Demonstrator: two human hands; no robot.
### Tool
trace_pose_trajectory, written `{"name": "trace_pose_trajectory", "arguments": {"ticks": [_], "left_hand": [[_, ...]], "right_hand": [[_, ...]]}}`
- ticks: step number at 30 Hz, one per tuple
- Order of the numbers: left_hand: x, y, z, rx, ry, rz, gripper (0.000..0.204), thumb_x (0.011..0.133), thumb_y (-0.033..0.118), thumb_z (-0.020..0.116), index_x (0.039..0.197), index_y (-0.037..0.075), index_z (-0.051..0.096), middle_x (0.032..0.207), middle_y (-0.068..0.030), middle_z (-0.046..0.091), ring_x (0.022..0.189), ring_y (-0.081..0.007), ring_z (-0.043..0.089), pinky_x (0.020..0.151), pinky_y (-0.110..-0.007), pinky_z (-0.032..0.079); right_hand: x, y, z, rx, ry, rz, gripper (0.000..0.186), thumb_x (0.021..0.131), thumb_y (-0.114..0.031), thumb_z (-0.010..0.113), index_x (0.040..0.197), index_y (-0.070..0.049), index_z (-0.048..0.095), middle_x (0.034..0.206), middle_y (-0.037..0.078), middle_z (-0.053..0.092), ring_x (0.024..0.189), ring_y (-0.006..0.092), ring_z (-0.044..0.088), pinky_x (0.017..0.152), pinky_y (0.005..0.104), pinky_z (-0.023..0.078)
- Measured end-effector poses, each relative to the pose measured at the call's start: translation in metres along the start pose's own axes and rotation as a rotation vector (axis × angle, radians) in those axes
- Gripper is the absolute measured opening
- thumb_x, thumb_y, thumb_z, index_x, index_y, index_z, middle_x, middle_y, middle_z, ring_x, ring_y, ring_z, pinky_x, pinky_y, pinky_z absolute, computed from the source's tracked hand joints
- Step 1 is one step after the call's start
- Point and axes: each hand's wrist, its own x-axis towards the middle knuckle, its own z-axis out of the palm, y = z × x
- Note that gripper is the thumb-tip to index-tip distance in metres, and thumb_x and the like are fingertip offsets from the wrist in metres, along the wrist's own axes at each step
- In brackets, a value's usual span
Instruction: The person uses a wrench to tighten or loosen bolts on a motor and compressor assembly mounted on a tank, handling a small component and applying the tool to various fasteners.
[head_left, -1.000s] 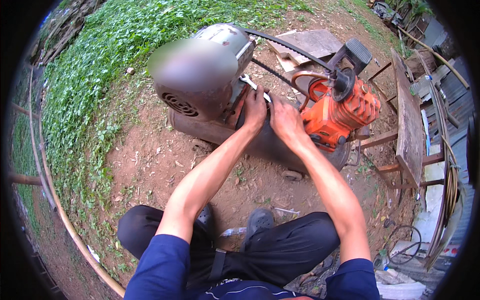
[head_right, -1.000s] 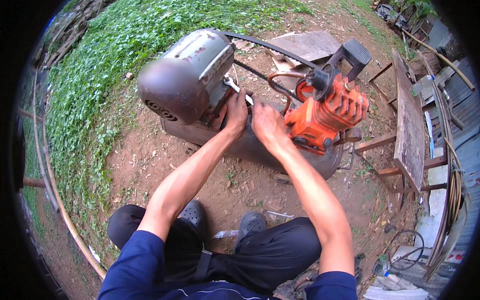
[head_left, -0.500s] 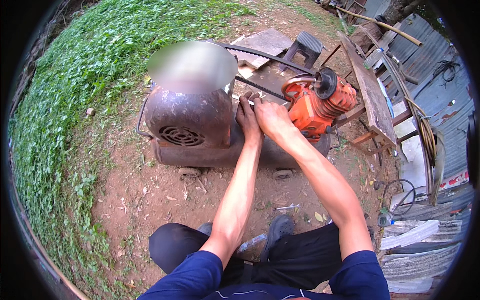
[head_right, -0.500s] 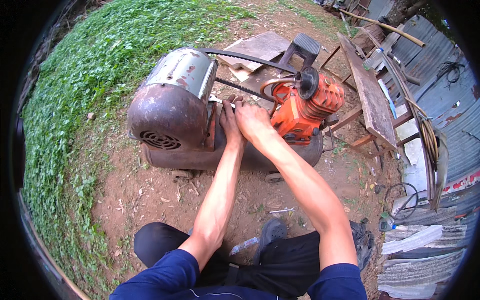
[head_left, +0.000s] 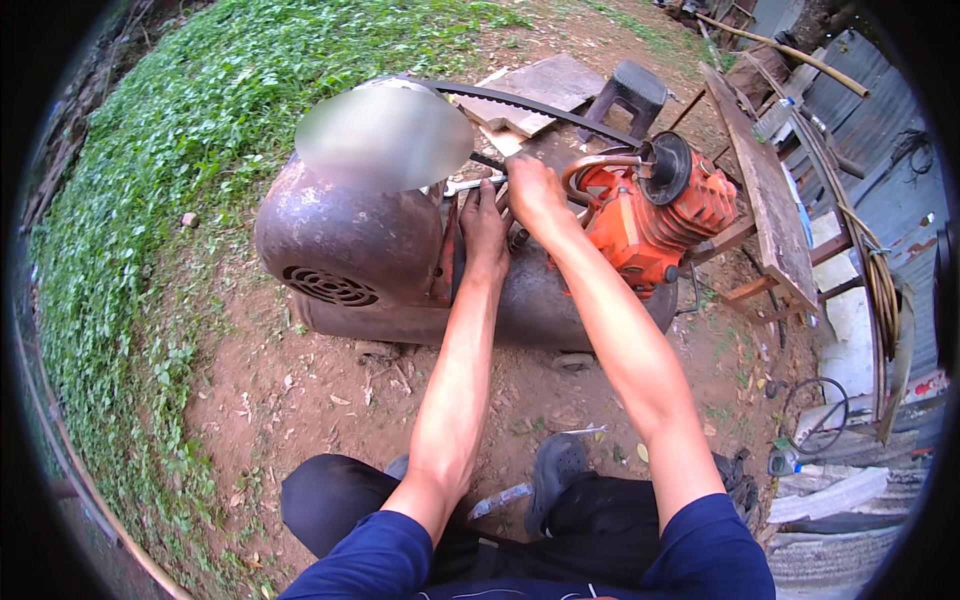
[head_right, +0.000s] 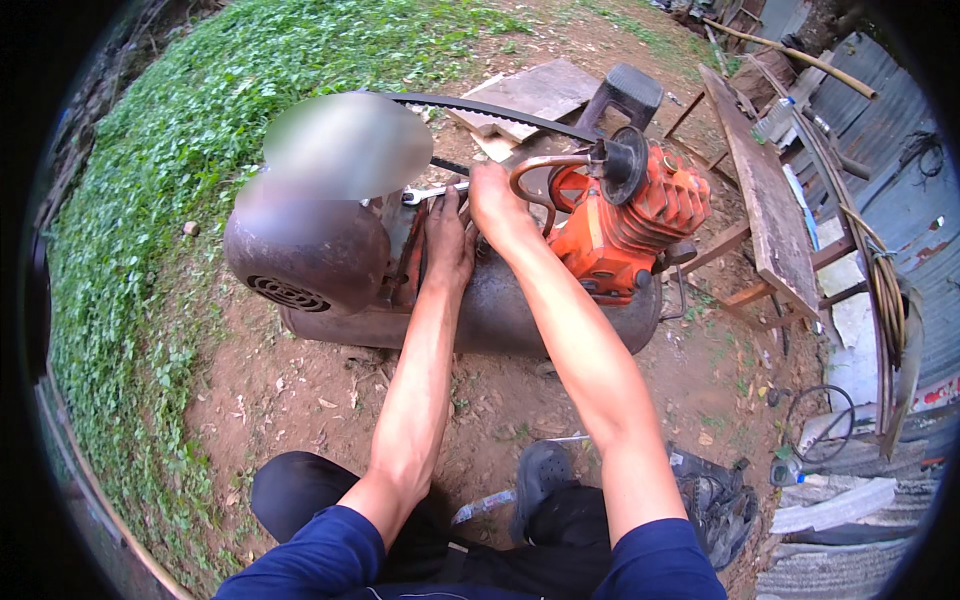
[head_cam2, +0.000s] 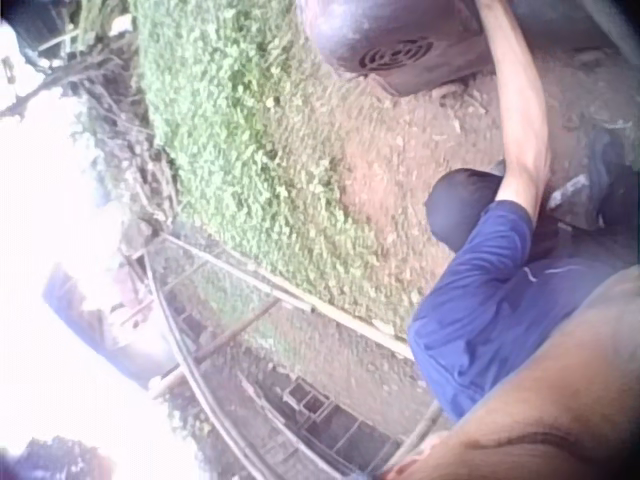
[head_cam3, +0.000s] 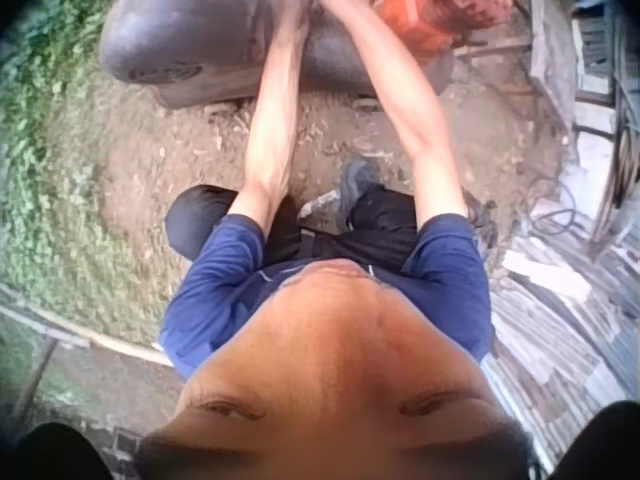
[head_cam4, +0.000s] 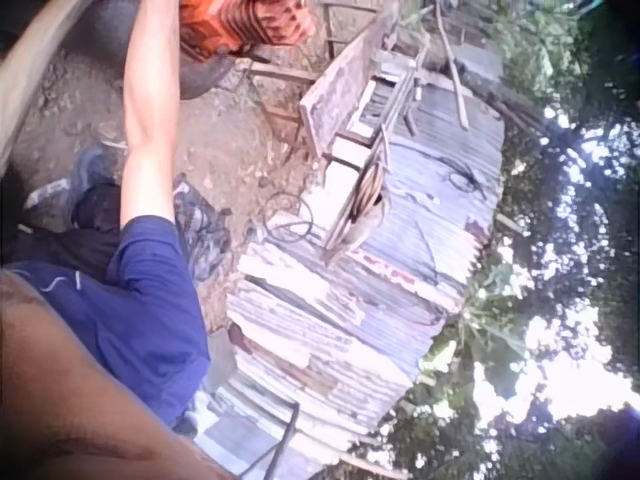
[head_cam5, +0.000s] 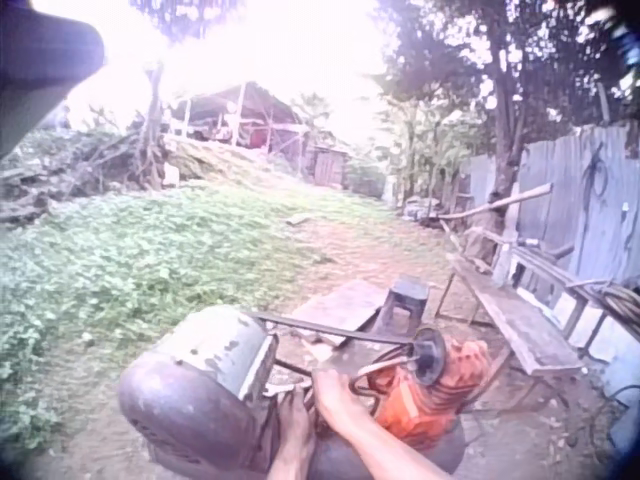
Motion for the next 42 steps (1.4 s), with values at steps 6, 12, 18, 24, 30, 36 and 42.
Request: {"name": "trace_pose_trajectory", "arguments": {"ticks": [6, 12, 18, 24, 30, 36, 42], "left_hand": [[-0.002, 0.012, -0.002, -0.082, -0.153, 0.048, 0.053, 0.105, 0.04, 0.041, 0.145, 0.006, 0.033, 0.144, -0.0133, 0.045, 0.133, -0.0271, 0.045, 0.109, -0.043, 0.04], [-0.004, 0.034, 0.009, -0.174, -0.197, 0.117, 0.042, 0.105, 0.042, 0.042, 0.132, 0.011, 0.047, 0.136, -0.0082, 0.052, 0.127, -0.0244, 0.048, 0.106, -0.043, 0.042], [-0.037, 0.025, 0.005, 0.254, 0.006, 0.153, 0.042, 0.107, 0.038, 0.036, 0.121, 0.005, 0.058, 0.109, -0.008, 0.063, 0.102, -0.0173, 0.06, 0.089, -0.036, 0.049], [-0.039, 0.033, -0.026, 0.379, -0.089, 0.057, 0.05, 0.106, 0.044, 0.034, 0.118, 0.004, 0.062, 0.084, -0.0012, 0.059, 0.075, -0.0117, 0.057, 0.071, -0.027, 0.049], [-0.048, 0.044, -0.023, 0.152, -0.057, 0.003, 0.046, 0.105, 0.04, 0.033, 0.125, 0.005, 0.057, 0.087, -0.0023, 0.058, 0.074, -0.012, 0.058, 0.059, -0.029, 0.051], [-0.046, 0.052, -0.024, 0.115, 0.006, -0.065, 0.048, 0.098, 0.041, 0.035, 0.125, 0.006, 0.056, 0.108, -0.0073, 0.066, 0.079, -0.0178, 0.064, 0.056, -0.028, 0.055], [-0.055, 0.066, -0.015, 0.142, -0.043, -0.267, 0.053, 0.1, 0.045, 0.032, 0.123, 0.004, 0.057, 0.092, -0.008, 0.068, 0.039, -0.0147, 0.052, 0.03, -0.028, 0.044]], "right_hand": [[0.038, 0.005, 0.021, 0.145, 0.399, -0.007, 0.018, 0.084, -0.002, 0.052, 0.097, 0.0, 0.064, 0.1, 0.022, 0.063, 0.094, 0.0405, 0.064, 0.08, 0.0477, 0.053], [0.023, -0.018, -0.011, 0.189, 0.539, -0.115, 0.015, 0.084, -0.002, 0.052, 0.093, 0.001, 0.064, 0.1, 0.02, 0.062, 0.099, 0.0371, 0.061, 0.084, 0.0468, 0.05], [-0.064, -0.013, -0.034, -0.111, 0.247, -0.196, 0.021, 0.083, -0.012, 0.056, 0.095, 0.002, 0.067, 0.099, 0.025, 0.062, 0.094, 0.0377, 0.064, 0.078, 0.0474, 0.054], [-0.107, -0.053, -0.066, 0.212, -0.145, -0.132, 0.029, 0.085, -0.014, 0.052, 0.096, 0.007, 0.068, 0.095, 0.033, 0.067, 0.087, 0.0448, 0.069, 0.078, 0.0533, 0.055], [-0.083, -0.046, -0.058, 0.923, -0.546, 0.063, 0.029, 0.091, -0.017, 0.051, 0.099, 0.009, 0.063, 0.08, 0.02, 0.069, 0.064, 0.026, 0.069, 0.051, 0.0382, 0.056], [-0.087, -0.055, -0.05, 1.234, -0.604, 0.234, 0.027, 0.1, -0.02, 0.048, 0.106, 0.005, 0.058, 0.079, 0.007, 0.06, 0.058, 0.0148, 0.06, 0.042, 0.0272, 0.047], [-0.085, -0.055, -0.046, 1.334, -0.566, 0.308, 0.024, 0.1, -0.018, 0.049, 0.101, 0.004, 0.057, 0.079, 0.01, 0.062, 0.052, 0.017, 0.061, 0.038, 0.0273, 0.046]]}}
